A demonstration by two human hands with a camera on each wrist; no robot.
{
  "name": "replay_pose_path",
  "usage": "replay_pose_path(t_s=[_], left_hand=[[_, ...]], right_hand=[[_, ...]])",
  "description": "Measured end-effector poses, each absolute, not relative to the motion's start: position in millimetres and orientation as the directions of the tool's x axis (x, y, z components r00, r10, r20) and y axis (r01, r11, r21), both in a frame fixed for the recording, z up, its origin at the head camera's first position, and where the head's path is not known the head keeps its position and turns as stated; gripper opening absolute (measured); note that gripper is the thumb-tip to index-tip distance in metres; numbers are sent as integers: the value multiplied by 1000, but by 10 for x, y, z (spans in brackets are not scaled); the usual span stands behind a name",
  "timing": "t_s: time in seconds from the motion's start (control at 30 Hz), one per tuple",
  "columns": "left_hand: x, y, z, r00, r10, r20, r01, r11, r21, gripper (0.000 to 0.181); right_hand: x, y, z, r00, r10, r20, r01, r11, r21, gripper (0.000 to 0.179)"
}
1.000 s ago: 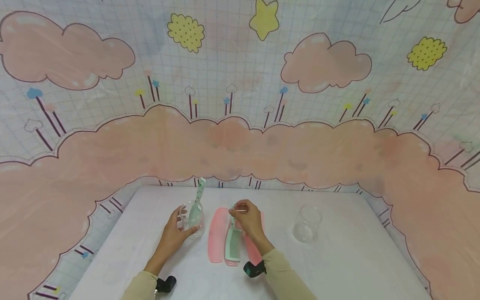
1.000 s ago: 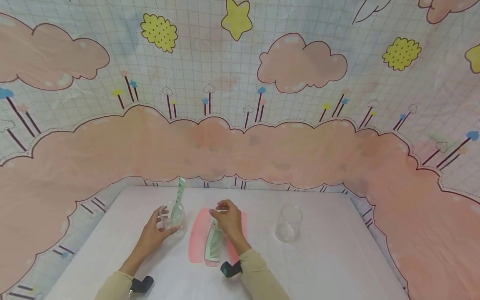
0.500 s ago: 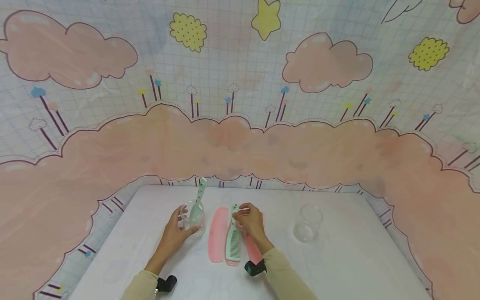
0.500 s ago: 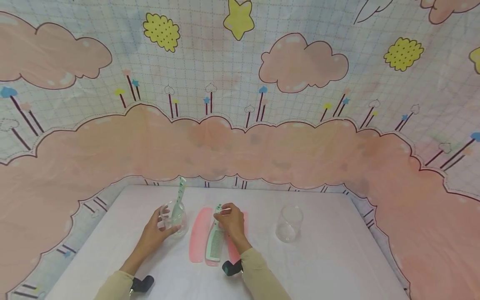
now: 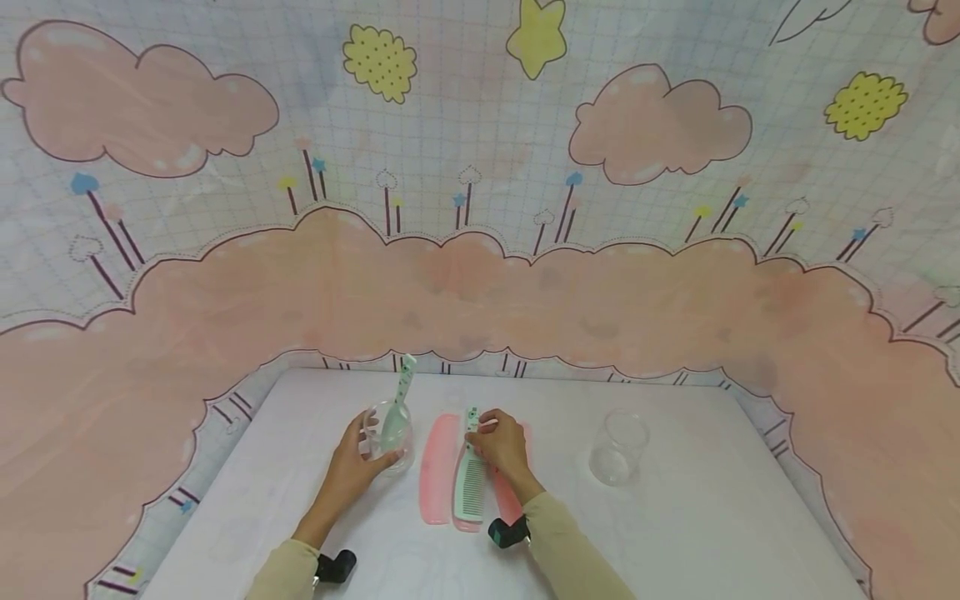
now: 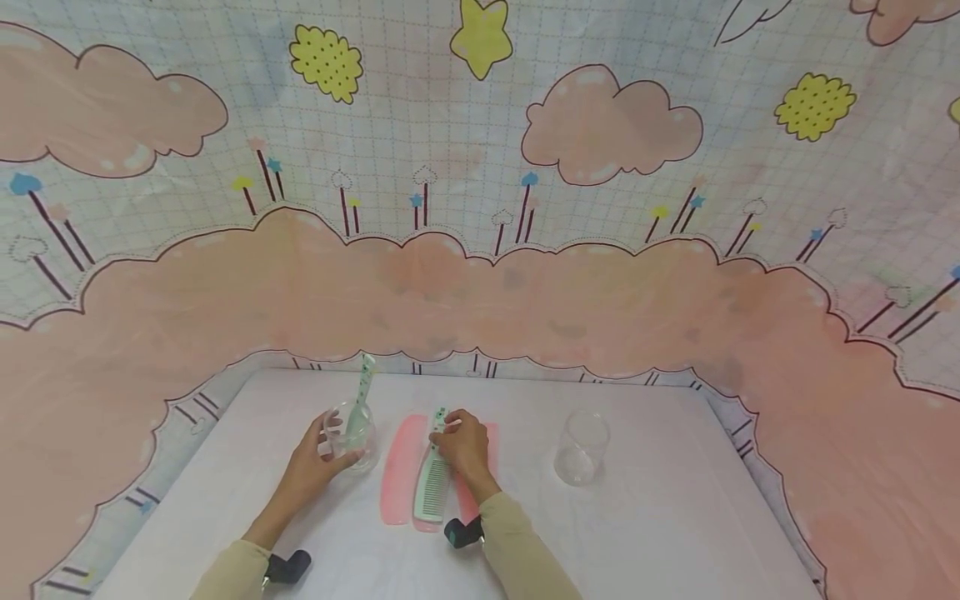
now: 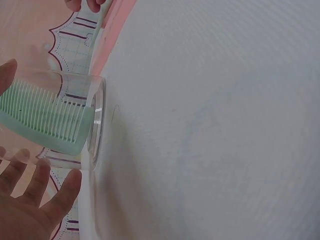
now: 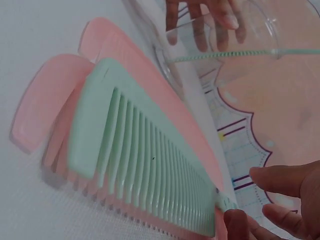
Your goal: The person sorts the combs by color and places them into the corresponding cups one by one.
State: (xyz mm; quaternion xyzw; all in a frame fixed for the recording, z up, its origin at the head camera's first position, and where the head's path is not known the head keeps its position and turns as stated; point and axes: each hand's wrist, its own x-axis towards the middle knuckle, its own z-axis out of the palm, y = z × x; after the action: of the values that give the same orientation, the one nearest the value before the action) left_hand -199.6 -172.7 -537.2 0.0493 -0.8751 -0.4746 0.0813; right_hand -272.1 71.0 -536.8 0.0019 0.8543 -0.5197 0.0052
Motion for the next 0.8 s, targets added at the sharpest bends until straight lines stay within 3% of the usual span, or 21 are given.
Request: replay_pose_path(t_s=[0.33, 0.8], left_hand=[[-1989, -1729, -5402, -981, -165, 100, -5, 542, 841, 94], [-2005, -1733, -5432, -980, -170, 107, -4, 549, 836, 96]], right_hand=[[-2766, 640, -5428, -1000, 15, -18, 24, 587, -810, 41], [-2829, 602, -5507, -997, -9, 73, -64, 604, -795, 44]])
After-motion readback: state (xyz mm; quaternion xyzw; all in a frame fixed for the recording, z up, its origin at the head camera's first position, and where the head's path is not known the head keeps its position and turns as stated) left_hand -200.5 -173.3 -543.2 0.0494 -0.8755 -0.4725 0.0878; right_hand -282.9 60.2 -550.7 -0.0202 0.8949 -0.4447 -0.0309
